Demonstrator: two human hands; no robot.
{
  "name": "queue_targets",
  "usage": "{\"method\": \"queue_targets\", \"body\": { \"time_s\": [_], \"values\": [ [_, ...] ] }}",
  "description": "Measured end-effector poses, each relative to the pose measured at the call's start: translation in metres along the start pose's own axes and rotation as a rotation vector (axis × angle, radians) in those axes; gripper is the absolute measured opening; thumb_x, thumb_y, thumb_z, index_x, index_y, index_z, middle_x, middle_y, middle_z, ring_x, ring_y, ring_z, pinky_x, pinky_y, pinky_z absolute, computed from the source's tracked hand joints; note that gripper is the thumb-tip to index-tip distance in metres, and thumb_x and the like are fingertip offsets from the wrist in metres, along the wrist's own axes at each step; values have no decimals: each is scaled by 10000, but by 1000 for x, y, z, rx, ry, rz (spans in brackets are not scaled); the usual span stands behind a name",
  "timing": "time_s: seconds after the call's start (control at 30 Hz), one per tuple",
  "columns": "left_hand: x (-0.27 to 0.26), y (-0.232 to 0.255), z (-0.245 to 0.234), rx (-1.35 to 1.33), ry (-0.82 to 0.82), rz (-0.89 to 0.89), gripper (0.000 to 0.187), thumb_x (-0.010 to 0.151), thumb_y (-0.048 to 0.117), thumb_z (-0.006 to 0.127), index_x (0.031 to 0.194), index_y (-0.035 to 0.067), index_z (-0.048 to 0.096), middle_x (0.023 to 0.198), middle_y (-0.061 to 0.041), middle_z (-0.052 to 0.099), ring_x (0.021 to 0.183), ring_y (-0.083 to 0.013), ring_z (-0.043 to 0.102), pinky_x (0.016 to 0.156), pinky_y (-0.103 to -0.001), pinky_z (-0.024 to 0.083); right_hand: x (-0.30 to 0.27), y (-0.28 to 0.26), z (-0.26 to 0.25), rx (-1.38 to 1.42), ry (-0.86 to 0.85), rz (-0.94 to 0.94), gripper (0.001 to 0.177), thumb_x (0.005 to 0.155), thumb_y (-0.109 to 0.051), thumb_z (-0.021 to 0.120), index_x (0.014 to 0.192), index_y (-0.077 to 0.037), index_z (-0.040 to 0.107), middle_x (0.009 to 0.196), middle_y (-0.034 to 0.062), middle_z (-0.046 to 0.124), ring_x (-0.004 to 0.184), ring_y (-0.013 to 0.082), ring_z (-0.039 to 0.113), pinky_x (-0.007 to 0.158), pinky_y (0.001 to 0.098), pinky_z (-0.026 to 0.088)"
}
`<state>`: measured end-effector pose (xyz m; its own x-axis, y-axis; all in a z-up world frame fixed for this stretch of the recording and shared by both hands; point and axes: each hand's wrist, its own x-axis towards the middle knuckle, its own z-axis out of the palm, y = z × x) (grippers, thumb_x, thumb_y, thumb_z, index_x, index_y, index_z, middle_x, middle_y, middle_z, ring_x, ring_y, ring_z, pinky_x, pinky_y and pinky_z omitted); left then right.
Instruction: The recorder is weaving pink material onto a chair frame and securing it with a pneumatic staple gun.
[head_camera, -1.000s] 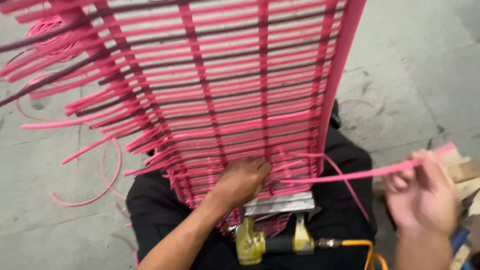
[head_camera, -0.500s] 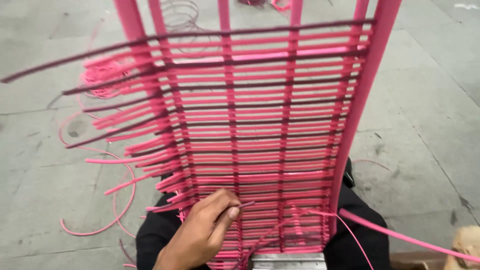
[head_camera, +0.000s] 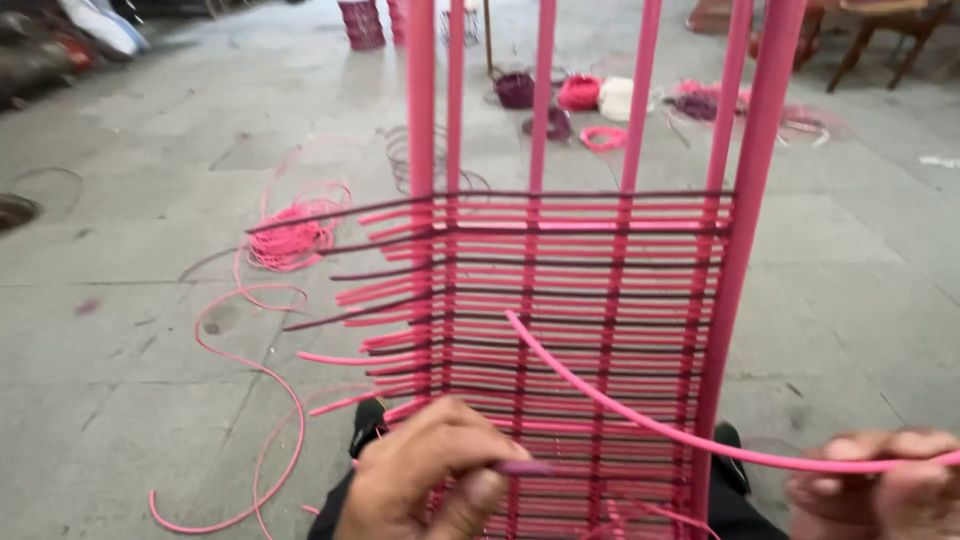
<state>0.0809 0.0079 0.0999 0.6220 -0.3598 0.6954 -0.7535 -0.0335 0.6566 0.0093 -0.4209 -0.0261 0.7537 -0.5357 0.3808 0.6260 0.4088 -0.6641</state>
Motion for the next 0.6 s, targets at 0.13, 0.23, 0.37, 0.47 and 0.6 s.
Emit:
{"method": "queue_targets", "body": {
  "time_s": [0.13,0.23,0.37,0.47,0.6],
  "values": [
    [29,28,14,188,9,162,199,879,64,759,1076,89,767,892,-57,705,792,-129,708,716,-246,576,-25,47,128,-34,18,-49,65,1075,-194,641,1060,-131,637,956,134,701,908,249,717,712,449,616],
    [57,48,25,482,102,508,217,830,87,788,1028,75,702,863,-46,667,772,-215,669,698,-344,523,-34,75,170,152,-104,-105,102,1139,-95,686,1083,-57,611,998,158,701,987,313,730,853,562,634],
    [71,53,35,555,6,405,266,826,-2,676,1085,59,678,1008,-97,725,894,-294,715,773,-426,558,-28,79,220,186,-169,-29,182,1059,-106,651,1194,-4,586,1061,149,699,962,267,715,862,462,626],
    [80,54,36,594,-58,365,282,841,18,684,1118,73,689,984,-70,734,817,-262,699,695,-404,531,-23,70,234,252,-194,20,196,1076,-109,616,1212,28,580,1063,160,697,954,258,707,873,427,613],
    [92,53,33,696,-76,405,293,822,43,716,1109,101,723,798,-27,665,692,-231,667,605,-397,498,-11,54,241,300,-224,67,242,1063,-128,577,1241,36,579,1051,173,705,942,268,715,863,436,620]
  ]
}}
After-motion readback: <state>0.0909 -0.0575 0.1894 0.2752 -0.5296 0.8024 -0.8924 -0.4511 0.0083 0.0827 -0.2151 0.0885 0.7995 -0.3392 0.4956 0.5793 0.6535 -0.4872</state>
